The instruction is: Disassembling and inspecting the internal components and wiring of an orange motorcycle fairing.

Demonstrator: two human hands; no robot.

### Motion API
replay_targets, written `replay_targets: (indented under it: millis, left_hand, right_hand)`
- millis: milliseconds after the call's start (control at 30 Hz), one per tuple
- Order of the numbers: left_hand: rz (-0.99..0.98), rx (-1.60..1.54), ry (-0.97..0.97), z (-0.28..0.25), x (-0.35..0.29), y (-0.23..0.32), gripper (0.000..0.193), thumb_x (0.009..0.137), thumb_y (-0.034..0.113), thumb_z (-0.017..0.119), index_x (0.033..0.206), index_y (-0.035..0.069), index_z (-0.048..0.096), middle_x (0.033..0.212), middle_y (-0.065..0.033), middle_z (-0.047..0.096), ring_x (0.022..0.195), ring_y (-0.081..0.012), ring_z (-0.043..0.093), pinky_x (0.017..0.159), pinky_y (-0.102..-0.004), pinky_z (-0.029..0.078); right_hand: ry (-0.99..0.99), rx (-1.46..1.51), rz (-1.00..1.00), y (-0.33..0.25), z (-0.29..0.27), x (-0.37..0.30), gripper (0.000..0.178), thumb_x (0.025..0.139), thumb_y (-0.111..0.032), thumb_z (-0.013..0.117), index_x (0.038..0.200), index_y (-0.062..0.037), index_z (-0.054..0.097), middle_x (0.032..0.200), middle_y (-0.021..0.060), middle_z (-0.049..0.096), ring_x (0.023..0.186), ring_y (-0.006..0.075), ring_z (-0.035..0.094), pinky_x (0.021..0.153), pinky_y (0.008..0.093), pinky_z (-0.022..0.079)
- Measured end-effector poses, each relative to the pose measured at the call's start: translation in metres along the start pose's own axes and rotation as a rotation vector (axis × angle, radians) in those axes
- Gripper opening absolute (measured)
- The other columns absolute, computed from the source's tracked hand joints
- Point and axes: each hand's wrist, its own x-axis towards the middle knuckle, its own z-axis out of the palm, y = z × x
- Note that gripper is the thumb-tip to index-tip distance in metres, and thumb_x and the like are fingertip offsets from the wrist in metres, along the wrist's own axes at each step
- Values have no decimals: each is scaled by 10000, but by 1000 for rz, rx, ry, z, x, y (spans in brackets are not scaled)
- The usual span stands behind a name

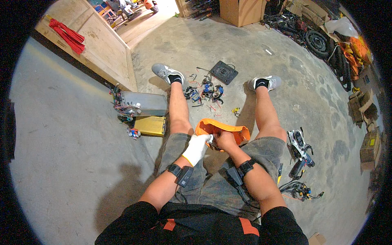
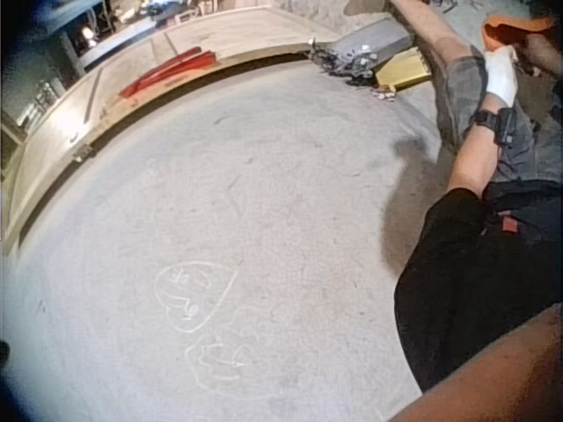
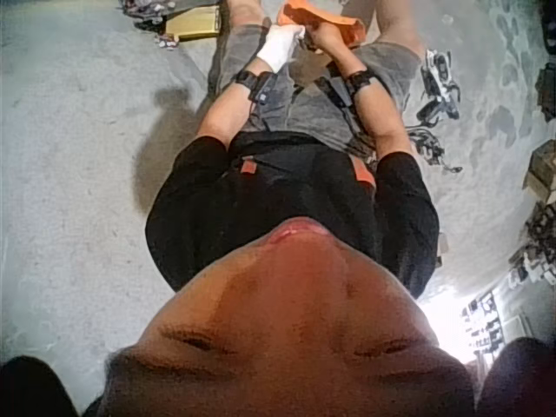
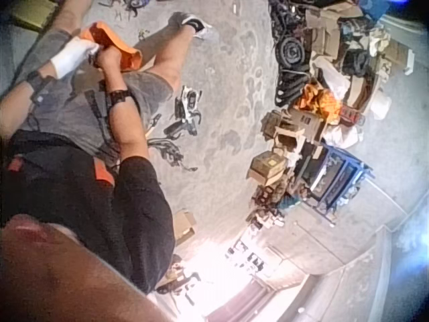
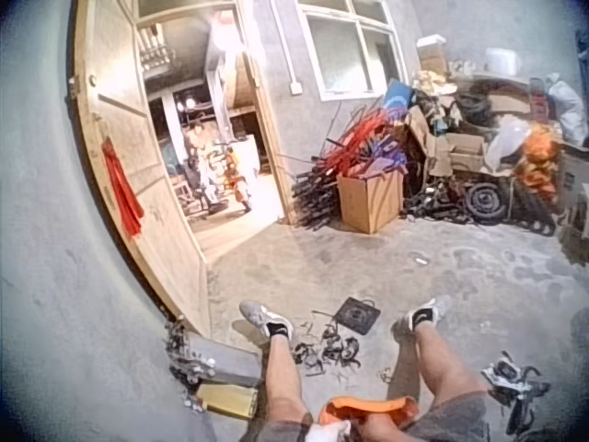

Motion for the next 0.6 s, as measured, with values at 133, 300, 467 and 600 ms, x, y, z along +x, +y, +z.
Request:
replay_targets:
  millis: [133,300,467,600]
  left_hand:
    - [27,77,33,-3,3,-3,278,749,45,681,982,-77,588,865,-99,642,767,-180,601,691,-316,478]
    - [17,-38,-9,11,-11,12,215,766,29,660,956,-61,613,830,-86,646,731,-183,612,666,-309,481]
    - [-86,-114,-62,3,-7,18,288,791,-77,594,1077,-57,577,950,-124,648,827,-240,651,759,-333,527]
    - [-9,-181,8,-2,-3,16,291,800,-75,582,1090,-54,575,960,-123,645,833,-260,650,768,-355,527]
  right_hand:
    - [-31,-31,56,-4,-1,-2,389,886,-282,657,1183,-33,623,1077,230,665,1009,385,639,855,439,508]
    - [-71,-19,109,9,4,3,347,904,-330,642,975,7,682,828,186,696,781,326,689,704,415,524]
    - [-136,175,161,7,1,2,383,894,-329,609,898,47,684,807,219,682,771,331,676,718,430,515]
    - [-114,321,123,-1,-8,-4,391,881,-326,560,880,47,679,806,240,680,763,350,683,719,438,527]
